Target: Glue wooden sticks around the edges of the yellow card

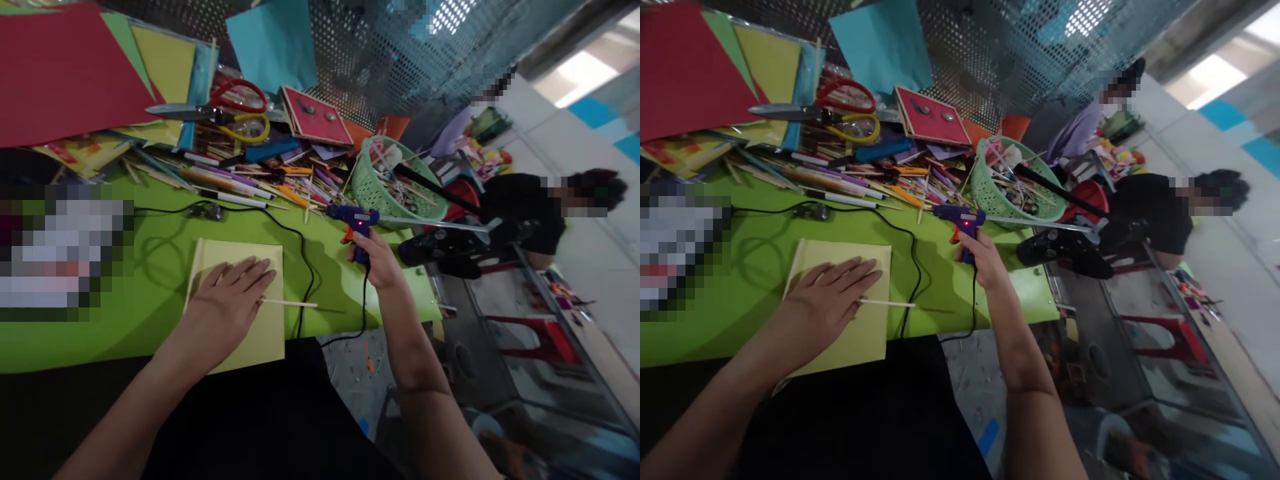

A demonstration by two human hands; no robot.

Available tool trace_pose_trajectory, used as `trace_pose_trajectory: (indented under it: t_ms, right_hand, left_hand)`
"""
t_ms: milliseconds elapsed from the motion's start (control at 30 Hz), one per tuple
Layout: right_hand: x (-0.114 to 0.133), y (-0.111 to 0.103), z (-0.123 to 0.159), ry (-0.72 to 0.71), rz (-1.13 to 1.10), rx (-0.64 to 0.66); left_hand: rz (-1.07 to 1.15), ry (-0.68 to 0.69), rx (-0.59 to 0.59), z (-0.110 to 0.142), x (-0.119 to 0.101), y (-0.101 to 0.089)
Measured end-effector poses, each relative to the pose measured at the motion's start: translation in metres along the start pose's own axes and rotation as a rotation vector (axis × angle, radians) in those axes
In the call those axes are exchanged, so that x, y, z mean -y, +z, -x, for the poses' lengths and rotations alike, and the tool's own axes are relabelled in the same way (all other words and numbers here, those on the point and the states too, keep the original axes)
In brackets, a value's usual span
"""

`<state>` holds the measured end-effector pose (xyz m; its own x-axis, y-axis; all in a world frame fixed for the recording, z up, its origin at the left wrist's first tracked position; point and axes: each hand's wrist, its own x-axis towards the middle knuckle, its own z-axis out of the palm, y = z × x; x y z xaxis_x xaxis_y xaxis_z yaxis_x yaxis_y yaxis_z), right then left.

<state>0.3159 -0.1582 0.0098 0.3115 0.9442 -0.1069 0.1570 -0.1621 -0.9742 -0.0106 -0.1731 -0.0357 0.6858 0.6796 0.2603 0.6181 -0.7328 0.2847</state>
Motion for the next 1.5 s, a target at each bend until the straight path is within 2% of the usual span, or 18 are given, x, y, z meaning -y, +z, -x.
trace_pose_trajectory:
  t_ms: [167, 333, 500, 700, 767, 833, 900, 1033, 1133, 1233, 1333, 1400, 1500]
  right_hand:
    - [-0.021, -0.017, -0.003, 0.112, -0.063, -0.096]
    - [-0.033, -0.015, 0.0, 0.109, -0.066, -0.139]
    - [-0.03, -0.021, 0.005, 0.132, -0.005, -0.127]
    - [-0.021, -0.052, 0.015, 0.173, 0.223, -0.125]
    - [-0.013, -0.055, 0.025, 0.129, 0.348, -0.122]
    - [0.001, -0.047, 0.039, -0.071, 0.569, -0.113]
    - [0.02, -0.029, 0.055, -0.313, 0.657, -0.095]
    - [0.053, 0.023, 0.077, -0.69, 0.767, 0.052]
    - [0.061, 0.059, 0.076, -0.901, 0.867, 0.194]
    - [0.056, 0.083, 0.067, -0.997, 1.027, 0.322]
    - [0.05, 0.098, 0.057, -1.011, 1.135, 0.392]
    - [0.048, 0.103, 0.052, -0.999, 1.166, 0.424]
    - [0.046, 0.107, 0.043, -0.971, 1.176, 0.449]
  left_hand:
    - [-0.002, -0.004, 0.013, -0.003, 0.003, 0.0]
    - [0.016, -0.026, 0.025, -0.002, 0.005, -0.006]
    - [0.066, -0.019, 0.061, 0.002, 0.009, -0.013]
    - [0.15, -0.073, -0.016, 0.006, 0.017, -0.023]
    - [0.113, -0.106, -0.036, 0.004, 0.019, -0.027]
    - [0.043, -0.133, -0.051, 0.001, 0.02, -0.029]
    - [-0.031, -0.152, -0.045, -0.004, 0.02, -0.032]
    - [-0.121, -0.186, 0.03, -0.014, 0.016, -0.036]
    - [-0.128, -0.22, 0.084, -0.019, 0.011, -0.038]
    - [-0.102, -0.237, 0.106, -0.02, 0.008, -0.039]
    - [-0.087, -0.227, 0.075, -0.017, 0.009, -0.037]
    - [-0.083, -0.214, 0.025, -0.013, 0.011, -0.034]
    - [-0.046, -0.199, -0.116, -0.005, 0.019, -0.033]
